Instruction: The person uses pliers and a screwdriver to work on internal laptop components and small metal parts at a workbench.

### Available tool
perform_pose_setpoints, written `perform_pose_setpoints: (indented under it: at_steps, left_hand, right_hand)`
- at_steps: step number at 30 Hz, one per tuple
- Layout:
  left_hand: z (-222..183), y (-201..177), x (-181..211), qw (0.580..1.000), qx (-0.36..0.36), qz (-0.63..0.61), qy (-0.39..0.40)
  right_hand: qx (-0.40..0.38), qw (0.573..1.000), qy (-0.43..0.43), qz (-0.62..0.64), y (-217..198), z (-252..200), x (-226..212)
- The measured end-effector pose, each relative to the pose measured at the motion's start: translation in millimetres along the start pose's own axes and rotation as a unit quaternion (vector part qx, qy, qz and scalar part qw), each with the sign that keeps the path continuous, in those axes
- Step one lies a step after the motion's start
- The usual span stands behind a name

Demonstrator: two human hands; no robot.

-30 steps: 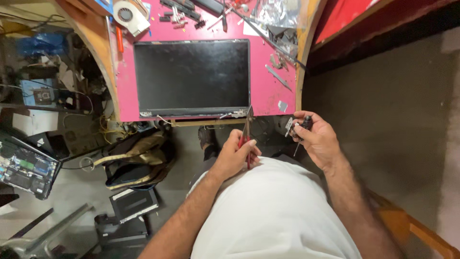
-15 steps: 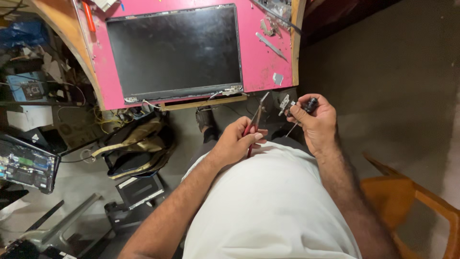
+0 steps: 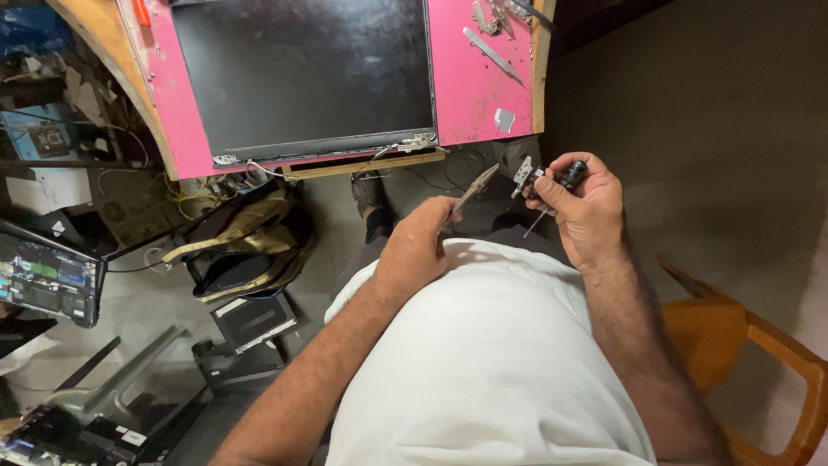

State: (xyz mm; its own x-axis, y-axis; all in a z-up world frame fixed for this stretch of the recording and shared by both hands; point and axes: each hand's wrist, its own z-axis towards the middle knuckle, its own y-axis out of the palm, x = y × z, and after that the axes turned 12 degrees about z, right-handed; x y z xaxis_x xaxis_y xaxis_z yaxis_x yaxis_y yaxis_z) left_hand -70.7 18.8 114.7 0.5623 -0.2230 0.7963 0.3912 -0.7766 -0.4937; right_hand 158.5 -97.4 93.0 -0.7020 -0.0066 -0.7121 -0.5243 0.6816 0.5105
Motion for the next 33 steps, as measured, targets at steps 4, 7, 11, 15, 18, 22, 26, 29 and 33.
perform_pose_setpoints:
  at_steps: [4, 7, 11, 15, 18, 22, 26, 29, 33]
  left_hand:
    - [-1.2, -5.9, -0.5, 0.99, 0.045, 0.106, 0.084]
    - [-2.8, -7.6, -4.3, 0.976, 0.085, 0.157, 0.127]
    - [-5.8, -12.7, -4.4, 0.961, 0.133, 0.179, 0.161]
    - [-4.2, -15.2, -1.8, 0.959, 0.13, 0.19, 0.167]
    - [-2.9, -15.6, 0.6, 0.955, 0.133, 0.199, 0.174]
    - [-1.1, -16.6, 3.0, 0.953, 0.131, 0.206, 0.179]
    - [1.0, -16.9, 2.4, 0.952, 0.129, 0.21, 0.182]
    - [0.6, -16.4, 3.1, 0.951, 0.135, 0.208, 0.182]
    - [0.9, -15.9, 2.1, 0.951, 0.142, 0.21, 0.176]
  right_hand:
    - [-0.004, 0.999, 0.042, 0.03, 0.7, -2.4, -2.3]
    - [-0.013, 0.996, 0.071, 0.044, 0.6, -4.3, -5.3]
    - [-0.025, 0.995, 0.086, 0.039, 0.6, -3.9, -8.0]
    - [-0.035, 0.995, 0.081, 0.043, -0.7, -3.7, -9.8]
    - [-0.035, 0.996, 0.079, 0.038, 1.6, -3.4, -11.6]
    - [-0.033, 0.996, 0.08, 0.016, 4.9, -1.3, -13.6]
    - [-0.043, 0.996, 0.073, 0.008, 4.4, 0.1, -12.5]
    - [-0.036, 0.996, 0.081, -0.001, 4.0, 0.9, -13.6]
    - [-0.037, 0.996, 0.084, -0.003, 3.5, 2.3, -11.8]
